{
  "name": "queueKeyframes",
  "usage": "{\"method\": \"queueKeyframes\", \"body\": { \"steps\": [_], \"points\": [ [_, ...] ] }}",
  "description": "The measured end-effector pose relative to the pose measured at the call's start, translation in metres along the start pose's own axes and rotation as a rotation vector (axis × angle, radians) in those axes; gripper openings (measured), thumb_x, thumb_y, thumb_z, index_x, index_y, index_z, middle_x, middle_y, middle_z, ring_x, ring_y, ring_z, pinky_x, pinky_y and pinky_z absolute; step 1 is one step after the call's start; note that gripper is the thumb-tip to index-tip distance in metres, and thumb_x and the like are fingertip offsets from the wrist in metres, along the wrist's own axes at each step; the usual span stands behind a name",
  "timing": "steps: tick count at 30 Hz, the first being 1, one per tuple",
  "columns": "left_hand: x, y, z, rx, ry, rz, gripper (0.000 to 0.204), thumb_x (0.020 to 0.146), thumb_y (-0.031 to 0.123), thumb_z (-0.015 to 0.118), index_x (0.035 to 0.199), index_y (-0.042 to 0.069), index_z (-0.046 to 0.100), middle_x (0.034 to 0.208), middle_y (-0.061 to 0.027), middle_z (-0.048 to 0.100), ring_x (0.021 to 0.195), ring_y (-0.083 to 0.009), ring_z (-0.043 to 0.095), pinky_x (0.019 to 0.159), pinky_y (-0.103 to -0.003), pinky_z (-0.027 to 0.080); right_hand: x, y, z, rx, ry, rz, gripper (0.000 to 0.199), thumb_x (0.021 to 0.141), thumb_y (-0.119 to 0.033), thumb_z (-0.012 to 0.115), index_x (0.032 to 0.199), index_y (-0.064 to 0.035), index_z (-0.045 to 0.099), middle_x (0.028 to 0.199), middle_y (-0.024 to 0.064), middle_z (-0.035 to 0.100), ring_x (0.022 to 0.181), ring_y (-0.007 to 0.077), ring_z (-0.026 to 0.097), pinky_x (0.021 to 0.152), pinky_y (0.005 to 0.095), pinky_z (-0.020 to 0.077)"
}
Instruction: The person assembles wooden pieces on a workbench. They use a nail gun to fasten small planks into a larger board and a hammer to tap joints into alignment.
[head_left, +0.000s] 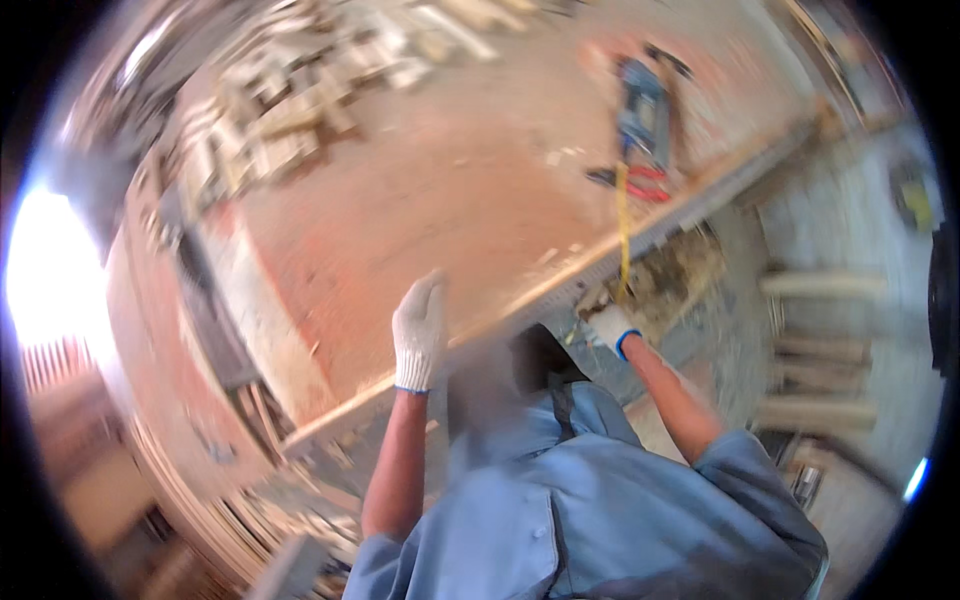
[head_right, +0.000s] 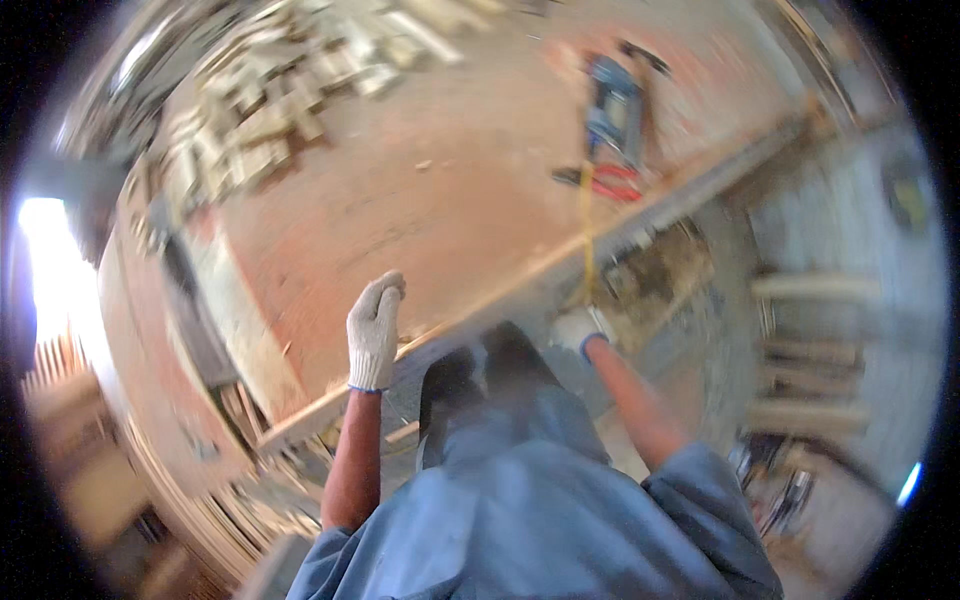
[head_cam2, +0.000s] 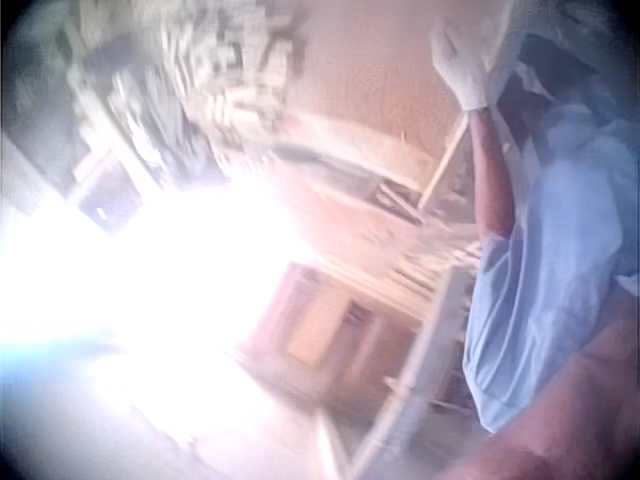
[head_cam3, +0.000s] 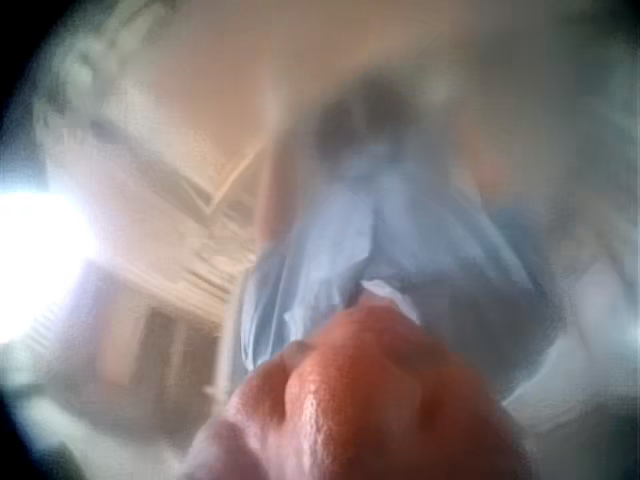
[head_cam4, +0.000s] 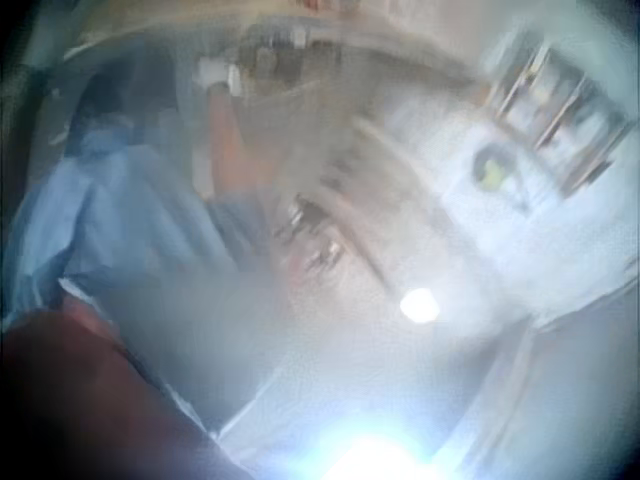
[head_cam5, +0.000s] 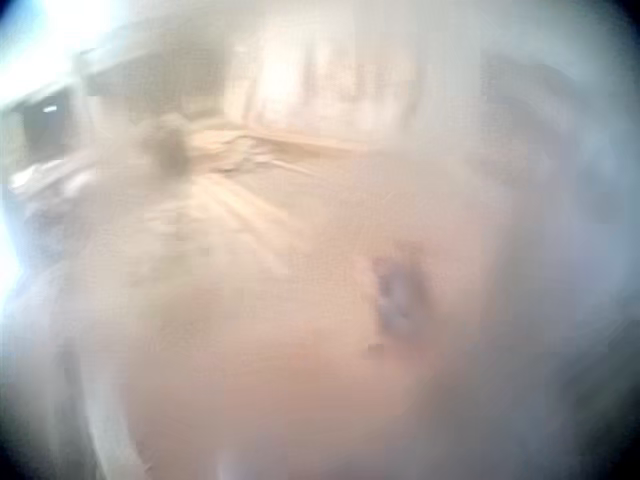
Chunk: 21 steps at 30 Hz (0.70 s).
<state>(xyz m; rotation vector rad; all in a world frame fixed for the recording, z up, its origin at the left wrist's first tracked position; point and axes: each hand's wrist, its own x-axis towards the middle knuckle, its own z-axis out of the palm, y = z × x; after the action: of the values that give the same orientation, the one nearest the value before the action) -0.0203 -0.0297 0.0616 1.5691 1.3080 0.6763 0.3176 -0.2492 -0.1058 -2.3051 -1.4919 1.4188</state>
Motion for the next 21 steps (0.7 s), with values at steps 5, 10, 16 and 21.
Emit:
{"method": "queueKeyframes", "body": {
  "steps": [5,10,16,21],
  "points": [
    [0.061,0.071,0.074,0.115,-0.394,0.258,0.03,0.101,0.018,0.062,0.123,0.001,0.072,0.123,-0.0231,0.072,0.118,-0.0385,0.069,0.1,-0.042,0.053,-0.053,0.055,0.034,0.509,0.16,0.503,0.041,0.099,-0.038,0.061,0.095,-0.0005,0.076,0.086,0.0139,0.076,0.081,0.0283,0.073,0.069,0.0441,0.0561],
    [0.078,0.153,0.199,0.237,-0.595,0.702,0.035,0.104,0.019,0.06,0.133,0.002,0.069,0.126,-0.0209,0.072,0.119,-0.0348,0.069,0.104,-0.041,0.052,-0.091,0.138,0.132,0.894,0.36,0.848,0.04,0.095,-0.039,0.065,0.096,-0.0004,0.077,0.086,0.017,0.076,0.077,0.0286,0.073,0.072,0.045,0.0574],
    [0.101,0.19,0.398,0.57,-0.701,1.131,0.034,0.099,0.021,0.061,0.127,0.004,0.064,0.114,-0.0213,0.069,0.116,-0.0425,0.064,0.099,-0.051,0.05,-0.075,0.255,0.235,0.056,0.496,0.541,0.039,0.094,-0.039,0.066,0.093,-0.0017,0.076,0.086,0.0159,0.076,0.08,0.0271,0.076,0.071,0.0438,0.0603],
    [0.102,0.181,0.48,0.738,-0.699,1.143,0.058,0.095,0.014,0.062,0.149,0.0,0.046,0.147,-0.0296,0.048,0.136,-0.0477,0.05,0.116,-0.051,0.041,-0.044,0.34,0.258,1.19,0.317,0.872,0.037,0.096,-0.038,0.068,0.102,-0.001,0.073,0.089,0.0131,0.076,0.079,0.0234,0.075,0.07,0.0409,0.0598]
  ]
}}
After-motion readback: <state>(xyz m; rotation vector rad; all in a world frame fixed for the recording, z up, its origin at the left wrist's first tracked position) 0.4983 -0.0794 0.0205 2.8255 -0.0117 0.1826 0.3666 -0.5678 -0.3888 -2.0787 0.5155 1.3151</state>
